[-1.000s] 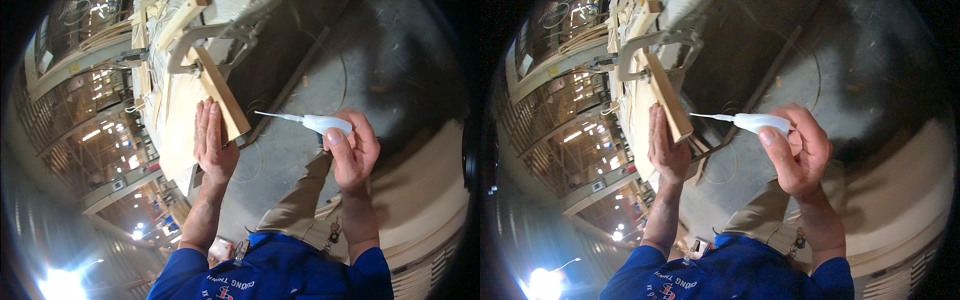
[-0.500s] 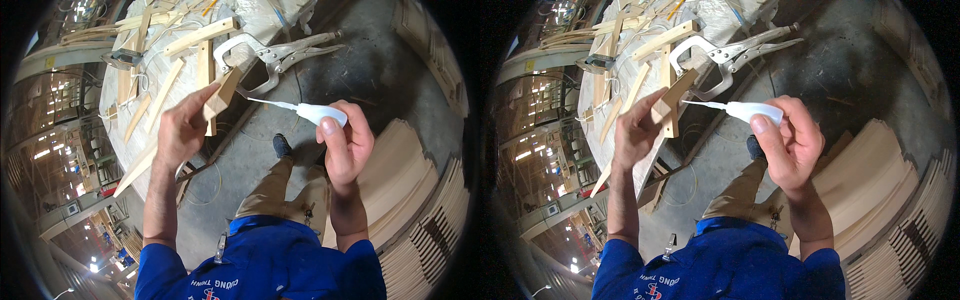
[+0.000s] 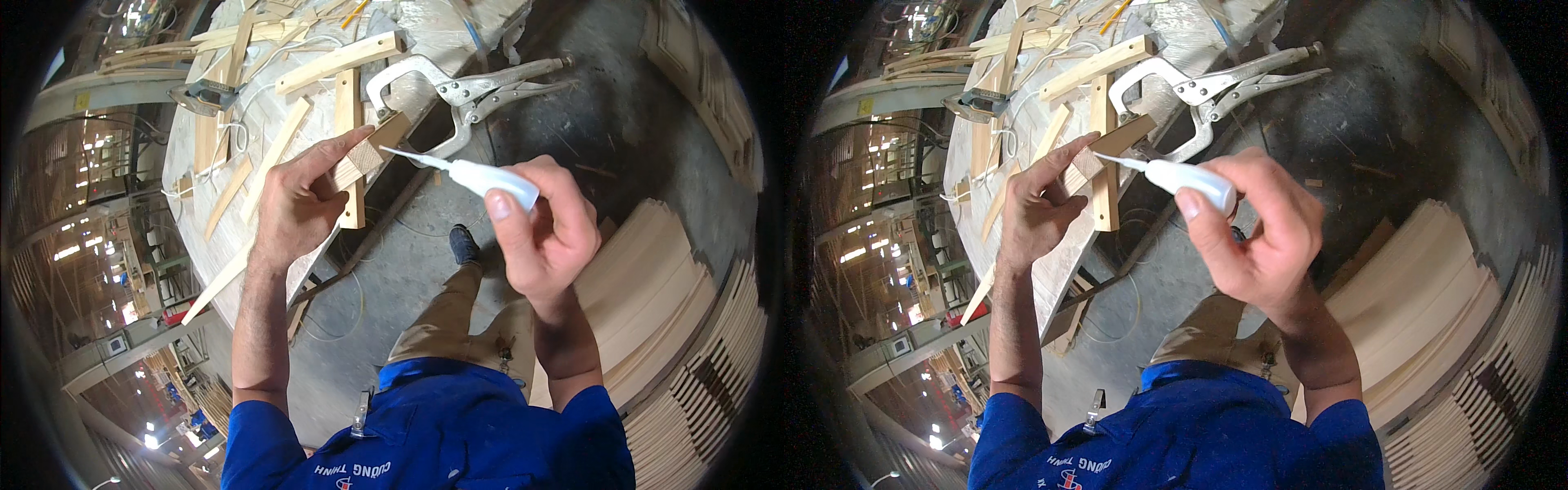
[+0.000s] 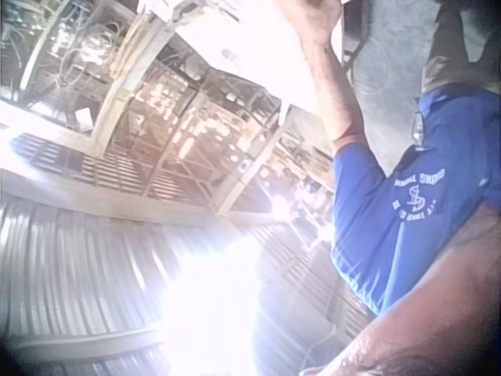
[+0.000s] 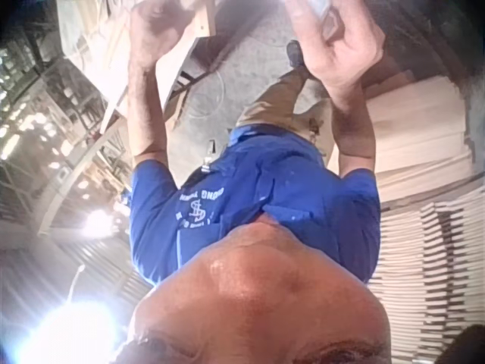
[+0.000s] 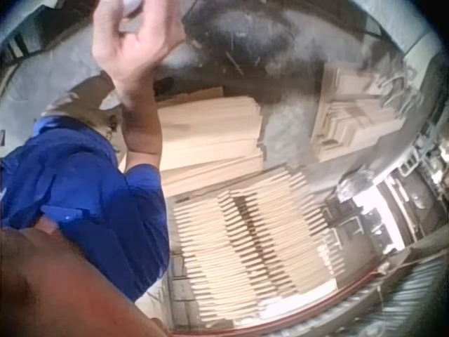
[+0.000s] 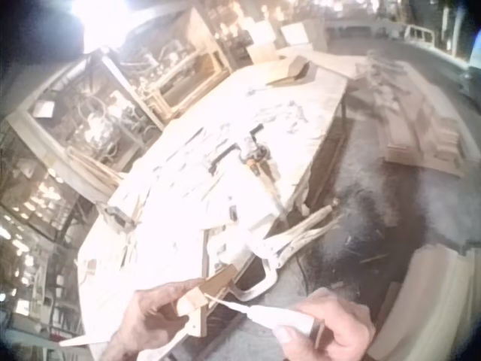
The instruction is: The person aligns a thin wooden strip along the edge of a larger wooden panel, then uses a clamp to secure the strip in place. The person applies glue to the joint and sets the assembled piece aside on the workbench.
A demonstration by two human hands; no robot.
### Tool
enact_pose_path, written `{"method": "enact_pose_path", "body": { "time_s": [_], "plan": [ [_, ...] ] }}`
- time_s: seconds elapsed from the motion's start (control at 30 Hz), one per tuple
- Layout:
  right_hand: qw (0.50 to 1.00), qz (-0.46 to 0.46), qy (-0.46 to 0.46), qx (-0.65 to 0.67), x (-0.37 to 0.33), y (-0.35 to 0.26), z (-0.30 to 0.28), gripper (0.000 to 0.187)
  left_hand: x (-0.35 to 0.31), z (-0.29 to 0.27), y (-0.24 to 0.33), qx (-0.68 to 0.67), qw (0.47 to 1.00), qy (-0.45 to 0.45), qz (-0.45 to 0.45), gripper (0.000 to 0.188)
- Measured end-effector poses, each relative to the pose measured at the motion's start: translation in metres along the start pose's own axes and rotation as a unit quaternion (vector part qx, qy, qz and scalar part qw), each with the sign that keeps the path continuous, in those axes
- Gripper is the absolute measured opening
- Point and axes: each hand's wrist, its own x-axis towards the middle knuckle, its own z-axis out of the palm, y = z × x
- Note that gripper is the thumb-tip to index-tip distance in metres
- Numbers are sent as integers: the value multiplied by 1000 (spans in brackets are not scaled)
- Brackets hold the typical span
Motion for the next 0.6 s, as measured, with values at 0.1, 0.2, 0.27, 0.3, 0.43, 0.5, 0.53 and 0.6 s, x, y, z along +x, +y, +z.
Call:
{"method": "enact_pose_path", "body": {
  "time_s": [0.1, 0.2, 0.27, 0.3, 0.43, 0.5, 0.53, 0.6],
  "plan": [
    [999, -51, 0, 5, 1, 5, 9, 16, 2, -3, 6, -24, 1000, -5, -3, 83],
    [998, -61, -5, 0, 2, 6, 13, 16, -1, 1, 1, -35, 999, 0, 3, 84],
    [998, -65, 0, 0, 2, 7, 13, 16, -3, 6, 1, -45, 999, 17, 24, 85],
    [998, -62, 5, 2, 1, 8, 12, 16, -4, 6, 2, -44, 999, 15, 24, 85],
    [999, -33, 34, 12, -8, 16, 5, 15, -8, 11, 5, -28, 999, 15, 26, 84],
    [999, -10, 43, 13, -15, 20, 2, 14, -8, 14, 4, -22, 999, 21, 26, 83],
    [999, 1, 44, 12, -17, 22, 2, 14, -8, 15, 3, -23, 999, 26, 25, 83],
    [998, 11, 52, 33, -19, 27, 6, 15, -7, 17, 2, -20, 999, 34, 17, 83]
  ]
}}
